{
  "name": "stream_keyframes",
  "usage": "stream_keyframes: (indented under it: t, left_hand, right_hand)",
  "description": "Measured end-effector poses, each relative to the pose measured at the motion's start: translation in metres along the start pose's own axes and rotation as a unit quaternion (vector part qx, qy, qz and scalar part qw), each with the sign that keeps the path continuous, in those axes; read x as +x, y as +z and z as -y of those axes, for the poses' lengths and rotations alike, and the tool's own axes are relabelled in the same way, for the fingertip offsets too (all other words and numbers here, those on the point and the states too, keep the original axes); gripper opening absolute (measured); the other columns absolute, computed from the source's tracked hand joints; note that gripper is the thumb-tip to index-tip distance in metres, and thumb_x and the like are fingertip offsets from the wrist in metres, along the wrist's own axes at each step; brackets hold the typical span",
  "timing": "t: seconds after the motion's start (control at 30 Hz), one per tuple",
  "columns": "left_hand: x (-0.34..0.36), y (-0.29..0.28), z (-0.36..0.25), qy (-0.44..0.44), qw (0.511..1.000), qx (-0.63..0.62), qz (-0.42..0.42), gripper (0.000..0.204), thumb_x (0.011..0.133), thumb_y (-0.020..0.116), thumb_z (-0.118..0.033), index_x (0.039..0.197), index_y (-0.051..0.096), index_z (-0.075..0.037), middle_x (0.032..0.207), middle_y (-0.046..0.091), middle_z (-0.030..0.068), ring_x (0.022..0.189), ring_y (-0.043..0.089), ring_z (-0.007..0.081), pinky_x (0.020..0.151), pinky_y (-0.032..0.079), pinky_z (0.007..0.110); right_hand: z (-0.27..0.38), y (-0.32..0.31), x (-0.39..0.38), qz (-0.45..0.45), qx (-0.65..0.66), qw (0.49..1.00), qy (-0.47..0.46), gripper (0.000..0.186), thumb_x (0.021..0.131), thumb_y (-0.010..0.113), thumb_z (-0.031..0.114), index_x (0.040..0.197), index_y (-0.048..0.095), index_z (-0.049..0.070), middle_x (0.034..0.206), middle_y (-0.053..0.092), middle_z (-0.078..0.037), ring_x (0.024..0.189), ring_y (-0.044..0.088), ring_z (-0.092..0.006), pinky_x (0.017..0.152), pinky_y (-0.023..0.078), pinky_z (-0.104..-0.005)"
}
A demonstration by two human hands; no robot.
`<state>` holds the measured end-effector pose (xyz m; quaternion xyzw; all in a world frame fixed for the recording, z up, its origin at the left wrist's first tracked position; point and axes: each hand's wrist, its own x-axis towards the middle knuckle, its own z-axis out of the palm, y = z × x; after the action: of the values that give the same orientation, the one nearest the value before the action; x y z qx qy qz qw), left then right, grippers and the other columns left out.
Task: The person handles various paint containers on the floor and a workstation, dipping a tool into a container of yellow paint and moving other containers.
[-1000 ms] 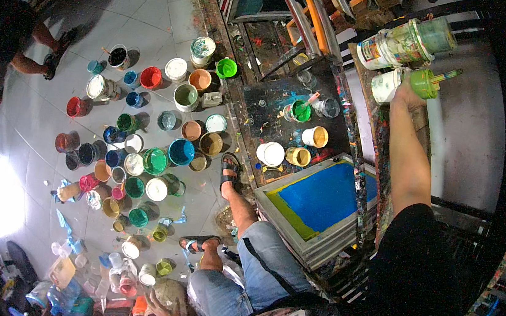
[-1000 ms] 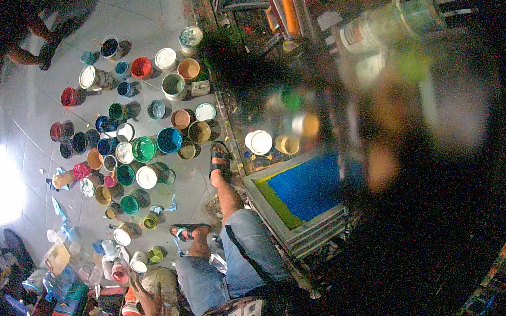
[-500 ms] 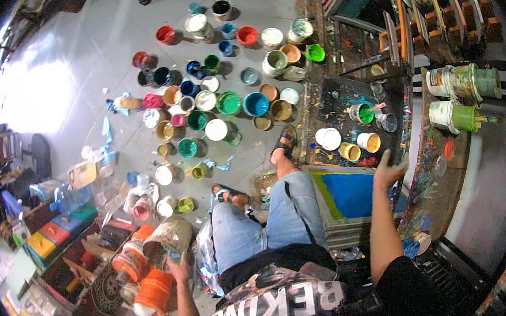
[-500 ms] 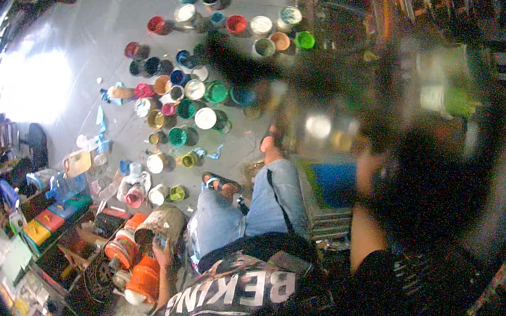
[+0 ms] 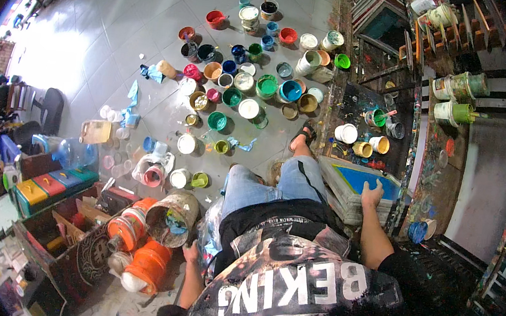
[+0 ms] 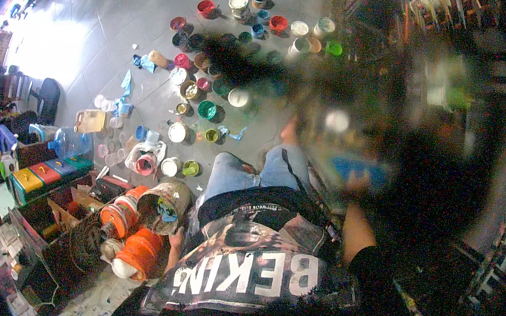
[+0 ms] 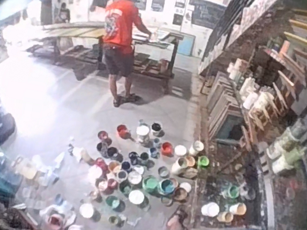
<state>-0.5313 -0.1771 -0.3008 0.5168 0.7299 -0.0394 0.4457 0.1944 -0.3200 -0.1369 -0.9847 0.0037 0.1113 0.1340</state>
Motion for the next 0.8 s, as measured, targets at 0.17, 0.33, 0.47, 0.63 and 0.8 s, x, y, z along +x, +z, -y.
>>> stream_keyframes:
  t: [0.17, 0.33, 0.47, 0.63, 0.8]
  left_hand:
    - [0.003, -0.043, -0.100, -0.074, 0.990, -0.091, -0.084, 0.065, 0.076, 0.069, -0.031, 0.123, 0.045, 0.007, 0.123, 0.051, 0.0195, 0.111, 0.049, 0.0267, 0.093, 0.038, 0.033]
    - [0.002, -0.065, -0.137, -0.063, 0.980, -0.162, -0.099, 0.070, 0.076, 0.069, -0.034, 0.124, 0.042, 0.009, 0.121, 0.051, 0.0204, 0.109, 0.050, 0.0275, 0.093, 0.038, 0.033]
    - [0.039, -0.045, -0.062, -0.013, 0.982, -0.129, -0.135, 0.072, 0.075, 0.070, -0.036, 0.123, 0.043, 0.010, 0.118, 0.053, 0.0221, 0.107, 0.052, 0.0285, 0.091, 0.040, 0.035]
    - [0.021, -0.002, -0.045, -0.087, 0.978, -0.160, -0.100, 0.074, 0.073, 0.072, -0.038, 0.121, 0.044, 0.011, 0.113, 0.056, 0.0230, 0.105, 0.053, 0.0293, 0.091, 0.040, 0.035]
    - [-0.033, -0.014, -0.050, -0.007, 0.993, -0.096, -0.069, 0.067, 0.075, 0.071, -0.035, 0.119, 0.046, 0.009, 0.094, 0.063, 0.0164, 0.087, 0.059, 0.0233, 0.079, 0.045, 0.033]
  right_hand:
    - [0.003, -0.008, -0.046, -0.027, -0.034, 0.996, -0.072, 0.050, 0.080, 0.065, 0.026, 0.122, 0.049, 0.004, 0.121, 0.048, -0.020, 0.110, 0.049, -0.0341, 0.096, 0.039, -0.0405]
    - [-0.026, -0.001, -0.065, 0.030, -0.002, 0.998, -0.056, 0.047, 0.079, 0.065, 0.027, 0.118, 0.054, 0.004, 0.116, 0.053, -0.019, 0.110, 0.050, -0.0343, 0.093, 0.040, -0.0399]
    - [-0.018, -0.001, -0.071, 0.055, -0.015, 0.998, -0.030, 0.042, 0.079, 0.065, 0.026, 0.113, 0.057, 0.001, 0.111, 0.059, -0.018, 0.105, 0.055, -0.0315, 0.090, 0.043, -0.0384]
    - [-0.030, -0.007, -0.048, 0.065, 0.022, 0.998, -0.001, 0.042, 0.079, 0.065, 0.029, 0.112, 0.058, 0.003, 0.105, 0.064, -0.017, 0.097, 0.061, -0.0303, 0.087, 0.046, -0.0365]
    - [0.030, 0.020, -0.042, 0.069, 0.006, 0.992, -0.110, 0.038, 0.081, 0.064, 0.027, 0.110, 0.059, 0.003, 0.104, 0.064, -0.017, 0.095, 0.062, -0.0292, 0.084, 0.047, -0.0345]
